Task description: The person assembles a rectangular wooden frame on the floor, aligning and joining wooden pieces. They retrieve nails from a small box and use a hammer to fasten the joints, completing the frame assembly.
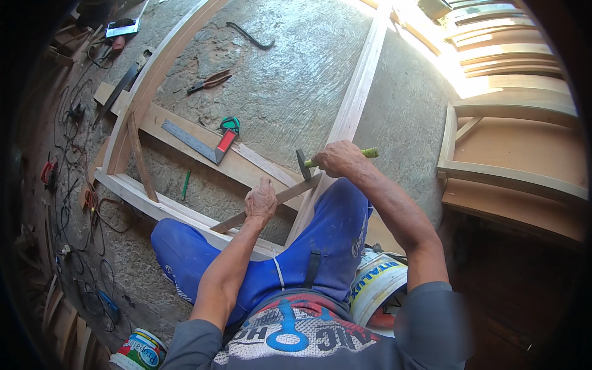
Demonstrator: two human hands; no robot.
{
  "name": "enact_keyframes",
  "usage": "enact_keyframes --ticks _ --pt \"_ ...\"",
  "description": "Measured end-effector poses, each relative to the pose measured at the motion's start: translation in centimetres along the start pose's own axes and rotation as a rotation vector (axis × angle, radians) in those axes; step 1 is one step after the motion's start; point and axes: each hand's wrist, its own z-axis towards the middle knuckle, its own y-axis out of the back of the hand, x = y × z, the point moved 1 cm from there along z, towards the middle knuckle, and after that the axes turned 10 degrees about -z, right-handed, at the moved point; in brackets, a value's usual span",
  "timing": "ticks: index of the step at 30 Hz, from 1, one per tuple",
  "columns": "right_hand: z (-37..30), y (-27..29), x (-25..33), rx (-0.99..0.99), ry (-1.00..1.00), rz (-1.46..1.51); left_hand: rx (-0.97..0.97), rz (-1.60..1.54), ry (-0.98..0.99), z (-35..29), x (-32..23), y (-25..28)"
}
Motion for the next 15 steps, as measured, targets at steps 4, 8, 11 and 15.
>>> enact_keyframes --ticks 4,8,11,15 --pt "-1.6 -2.1 0.1 -0.2 -0.163 0.203 -0.126 -0.404 -0.045 1.8 -1.5 -1.0" --pt "-4.5 -4.4 -0.4 -0.393 -0.287 0.522 0.039 -0.725 0.014 3.6 -5.3 -2.6" --pt "-6.4 -6.0 -0.5 -0.547 -0.279 0.656 0.037 -0.75 -0.055 3.4 -5.9 -4.4" --pt "-9.3 -5.3 -0.3 -0.483 -0.38 0.823 0.108 -0.587 0.022 2.6 -7.8 -3.5"
